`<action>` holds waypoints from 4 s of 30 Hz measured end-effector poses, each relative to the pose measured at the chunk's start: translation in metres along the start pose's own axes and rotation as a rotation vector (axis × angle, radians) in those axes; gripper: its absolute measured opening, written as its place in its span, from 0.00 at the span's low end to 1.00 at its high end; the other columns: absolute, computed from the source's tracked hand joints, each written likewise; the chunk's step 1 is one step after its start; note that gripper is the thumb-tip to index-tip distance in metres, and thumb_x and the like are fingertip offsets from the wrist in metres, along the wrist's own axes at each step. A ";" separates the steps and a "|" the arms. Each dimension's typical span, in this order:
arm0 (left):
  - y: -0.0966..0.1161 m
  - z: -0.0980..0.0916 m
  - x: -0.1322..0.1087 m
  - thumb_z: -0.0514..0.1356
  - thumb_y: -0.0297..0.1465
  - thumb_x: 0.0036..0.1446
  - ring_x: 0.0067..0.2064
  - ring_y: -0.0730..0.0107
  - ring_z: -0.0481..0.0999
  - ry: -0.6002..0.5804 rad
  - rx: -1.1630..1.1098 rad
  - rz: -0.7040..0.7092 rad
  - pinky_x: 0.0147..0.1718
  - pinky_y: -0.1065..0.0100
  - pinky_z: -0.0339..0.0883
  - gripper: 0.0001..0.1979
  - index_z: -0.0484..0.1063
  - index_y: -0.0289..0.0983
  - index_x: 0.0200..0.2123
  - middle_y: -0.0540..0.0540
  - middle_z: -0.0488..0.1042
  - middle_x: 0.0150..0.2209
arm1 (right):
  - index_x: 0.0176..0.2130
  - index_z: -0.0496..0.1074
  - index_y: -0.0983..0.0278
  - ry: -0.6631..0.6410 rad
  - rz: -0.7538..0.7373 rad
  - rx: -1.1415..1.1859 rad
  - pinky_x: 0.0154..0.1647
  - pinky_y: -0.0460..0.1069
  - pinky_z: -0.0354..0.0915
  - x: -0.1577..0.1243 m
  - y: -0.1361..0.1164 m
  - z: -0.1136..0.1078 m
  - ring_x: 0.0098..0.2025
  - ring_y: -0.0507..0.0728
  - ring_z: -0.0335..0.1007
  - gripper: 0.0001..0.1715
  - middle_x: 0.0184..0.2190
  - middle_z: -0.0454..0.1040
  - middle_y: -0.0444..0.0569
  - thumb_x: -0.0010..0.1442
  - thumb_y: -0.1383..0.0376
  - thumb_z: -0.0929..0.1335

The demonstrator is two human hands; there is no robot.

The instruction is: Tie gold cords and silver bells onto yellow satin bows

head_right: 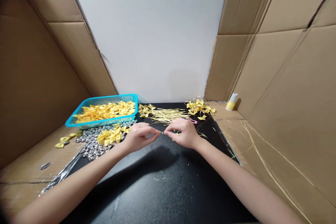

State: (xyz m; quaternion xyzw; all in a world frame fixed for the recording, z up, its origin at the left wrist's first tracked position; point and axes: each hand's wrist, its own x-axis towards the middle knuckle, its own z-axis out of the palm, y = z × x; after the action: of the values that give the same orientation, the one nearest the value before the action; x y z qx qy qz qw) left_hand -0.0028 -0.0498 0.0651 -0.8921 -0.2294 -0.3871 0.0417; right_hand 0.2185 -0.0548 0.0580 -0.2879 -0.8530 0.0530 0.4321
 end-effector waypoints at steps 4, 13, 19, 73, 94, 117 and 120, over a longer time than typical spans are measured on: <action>-0.013 0.023 -0.023 0.58 0.29 0.60 0.18 0.77 0.66 -0.004 0.086 0.094 0.22 0.72 0.56 0.10 0.76 0.37 0.27 0.51 0.75 0.18 | 0.28 0.79 0.62 -0.035 -0.029 -0.077 0.28 0.47 0.56 -0.014 0.012 0.014 0.24 0.52 0.64 0.12 0.20 0.72 0.44 0.61 0.62 0.69; -0.015 0.039 -0.042 0.55 0.29 0.64 0.20 0.76 0.62 -0.102 0.187 0.284 0.22 0.67 0.48 0.12 0.72 0.38 0.28 0.54 0.68 0.16 | 0.29 0.80 0.60 -0.040 -0.021 -0.150 0.25 0.47 0.54 -0.047 0.018 0.033 0.23 0.52 0.60 0.12 0.19 0.70 0.44 0.61 0.60 0.70; -0.017 0.043 -0.048 0.56 0.29 0.63 0.21 0.75 0.63 -0.139 0.204 0.326 0.23 0.67 0.48 0.11 0.73 0.38 0.29 0.54 0.68 0.16 | 0.27 0.80 0.61 -0.061 -0.004 -0.141 0.26 0.46 0.56 -0.054 0.017 0.043 0.23 0.51 0.62 0.13 0.18 0.69 0.44 0.61 0.61 0.70; -0.019 0.053 -0.057 0.56 0.31 0.62 0.20 0.75 0.65 -0.127 0.148 0.254 0.22 0.67 0.51 0.13 0.74 0.39 0.25 0.53 0.70 0.16 | 0.31 0.67 0.62 -0.109 0.522 0.306 0.30 0.47 0.58 -0.051 0.009 0.055 0.25 0.52 0.61 0.10 0.23 0.67 0.42 0.62 0.60 0.64; 0.009 0.038 -0.038 0.61 0.30 0.58 0.34 0.68 0.77 -0.139 -0.400 -0.373 0.39 0.67 0.69 0.06 0.77 0.36 0.31 0.47 0.81 0.31 | 0.30 0.73 0.64 0.060 0.908 0.889 0.19 0.45 0.42 -0.044 0.006 0.043 0.18 0.45 0.44 0.26 0.19 0.61 0.38 0.43 0.46 0.75; 0.031 0.046 -0.042 0.65 0.47 0.49 0.21 0.76 0.65 -0.087 -0.938 -0.862 0.23 0.73 0.59 0.21 0.71 0.34 0.21 0.51 0.70 0.18 | 0.23 0.76 0.59 -0.235 0.348 0.139 0.53 0.59 0.54 -0.052 0.002 0.037 0.44 0.59 0.67 0.06 0.34 0.78 0.44 0.51 0.66 0.73; 0.031 0.047 -0.041 0.66 0.45 0.48 0.22 0.75 0.67 -0.061 -0.959 -0.886 0.24 0.72 0.61 0.19 0.73 0.34 0.22 0.51 0.71 0.18 | 0.30 0.77 0.60 -0.180 0.440 -0.097 0.55 0.61 0.53 -0.042 0.022 0.019 0.48 0.61 0.67 0.06 0.39 0.78 0.48 0.58 0.64 0.70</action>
State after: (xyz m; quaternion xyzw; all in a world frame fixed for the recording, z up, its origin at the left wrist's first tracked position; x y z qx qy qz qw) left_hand 0.0183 -0.0812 0.0070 -0.6432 -0.3785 -0.4017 -0.5308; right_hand 0.2330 -0.0566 0.0092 -0.4813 -0.8063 0.1301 0.3182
